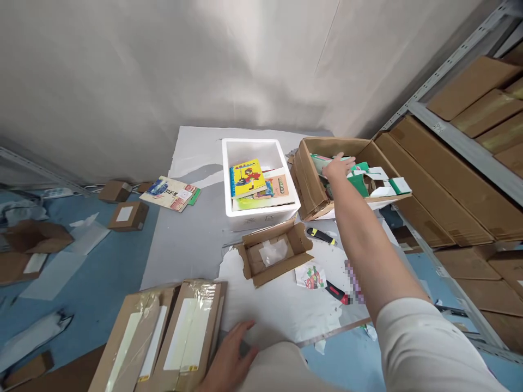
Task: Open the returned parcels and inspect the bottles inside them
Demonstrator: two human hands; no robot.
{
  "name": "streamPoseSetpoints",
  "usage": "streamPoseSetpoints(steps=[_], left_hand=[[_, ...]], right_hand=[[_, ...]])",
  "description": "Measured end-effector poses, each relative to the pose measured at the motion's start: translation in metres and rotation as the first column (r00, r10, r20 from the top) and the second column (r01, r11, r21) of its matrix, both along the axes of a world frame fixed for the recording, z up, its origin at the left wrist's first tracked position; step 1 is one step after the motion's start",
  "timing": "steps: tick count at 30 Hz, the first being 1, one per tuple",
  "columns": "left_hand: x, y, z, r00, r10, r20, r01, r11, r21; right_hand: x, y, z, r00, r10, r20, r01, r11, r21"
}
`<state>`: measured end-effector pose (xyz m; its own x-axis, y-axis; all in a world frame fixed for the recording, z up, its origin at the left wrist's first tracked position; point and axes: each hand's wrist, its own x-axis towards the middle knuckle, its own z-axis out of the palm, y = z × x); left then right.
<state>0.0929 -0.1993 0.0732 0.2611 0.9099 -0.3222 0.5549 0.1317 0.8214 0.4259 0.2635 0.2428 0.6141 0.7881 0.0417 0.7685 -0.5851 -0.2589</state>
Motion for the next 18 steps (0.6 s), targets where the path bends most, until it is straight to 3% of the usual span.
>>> streamPoseSetpoints(steps=[4,7,9,11,12,13,14,15,16,18], left_hand=[[0.008,0.019,0.005,1.0,-0.021,-0.019,0.022,0.996,0.081],[0.013,0.036,0.006,1.0,0.006,-0.027,-0.002,0.99,0.144],[0.016,0.049,0.007,0.996,0.068,-0.065,-0.059,0.989,0.132],[0.018,0.062,0.007,0.988,0.12,-0.097,-0.114,0.991,0.066],[0.019,0.069,0.006,0.984,0.143,-0.105,-0.141,0.99,0.025],[0.02,0.075,0.005,0.982,0.154,-0.111,-0.157,0.987,-0.021],[0.022,0.082,0.004,0.981,0.161,-0.106,-0.168,0.984,-0.054],[0.023,0.088,0.001,0.982,0.165,-0.092,-0.173,0.982,-0.078],[0.026,0.094,-0.002,0.984,0.166,-0.068,-0.172,0.981,-0.093],[0.032,0.103,-0.008,0.985,0.174,-0.003,-0.173,0.979,-0.103]], right_hand=[[-0.017,-0.008,0.035,0.967,0.255,0.015,-0.255,0.962,0.101],[-0.031,-0.032,0.069,0.866,0.499,0.035,-0.497,0.85,0.176],[-0.034,-0.066,0.078,0.737,0.668,0.105,-0.661,0.679,0.32],[-0.029,-0.118,0.063,0.565,0.807,0.171,-0.755,0.422,0.502],[-0.024,-0.148,0.046,0.558,0.82,0.129,-0.717,0.398,0.572],[-0.019,-0.178,0.021,0.622,0.783,0.023,-0.615,0.47,0.633],[-0.013,-0.207,-0.008,0.715,0.688,-0.121,-0.442,0.58,0.684],[-0.007,-0.233,-0.04,0.758,0.587,-0.284,-0.292,0.695,0.657],[-0.004,-0.255,-0.072,0.747,0.507,-0.43,-0.212,0.795,0.569],[-0.006,-0.287,-0.128,0.702,0.476,-0.529,-0.24,0.858,0.454]])
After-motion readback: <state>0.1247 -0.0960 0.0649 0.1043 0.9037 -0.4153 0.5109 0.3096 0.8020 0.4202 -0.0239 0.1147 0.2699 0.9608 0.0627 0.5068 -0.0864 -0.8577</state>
